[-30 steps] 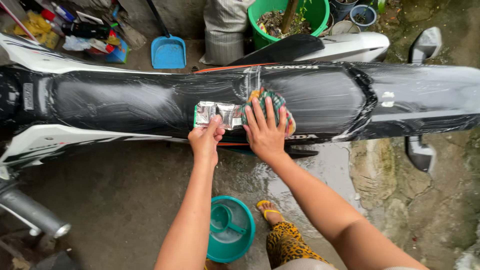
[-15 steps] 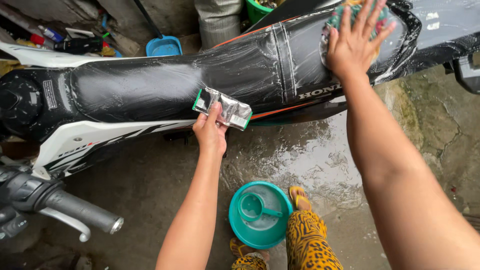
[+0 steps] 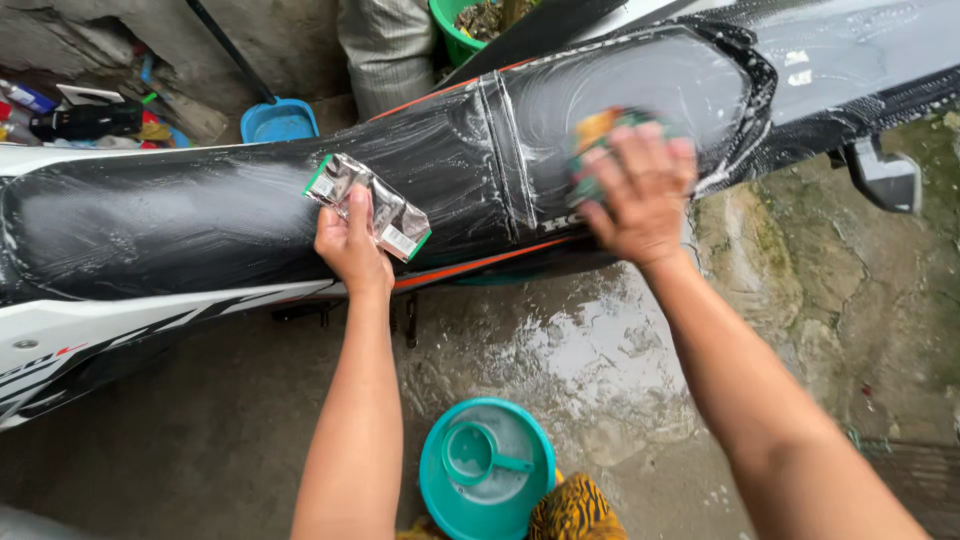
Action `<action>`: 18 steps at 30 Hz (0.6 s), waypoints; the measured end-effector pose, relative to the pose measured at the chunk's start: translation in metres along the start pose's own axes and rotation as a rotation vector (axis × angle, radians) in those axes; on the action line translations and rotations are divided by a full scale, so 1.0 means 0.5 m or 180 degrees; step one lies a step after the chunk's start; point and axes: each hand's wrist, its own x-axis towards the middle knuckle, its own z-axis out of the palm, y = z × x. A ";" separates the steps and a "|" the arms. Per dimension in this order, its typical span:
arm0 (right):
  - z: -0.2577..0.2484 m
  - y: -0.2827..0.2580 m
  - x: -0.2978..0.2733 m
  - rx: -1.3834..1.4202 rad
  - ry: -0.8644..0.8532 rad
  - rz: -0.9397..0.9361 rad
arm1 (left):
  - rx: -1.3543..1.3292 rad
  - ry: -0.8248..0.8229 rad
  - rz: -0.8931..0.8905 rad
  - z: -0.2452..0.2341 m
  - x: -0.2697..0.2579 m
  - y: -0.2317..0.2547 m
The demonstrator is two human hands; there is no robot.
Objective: The person washes a motorcycle by pouring water over it using a plastic dipper and scrubbing the seat, fuel tank, and body panels with a soapy cloth.
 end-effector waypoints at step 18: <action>0.216 -0.133 -0.129 -0.0655 0.1126 0.0827 | -0.0043 -0.1246 0.0862 -0.034 0.061 -0.039</action>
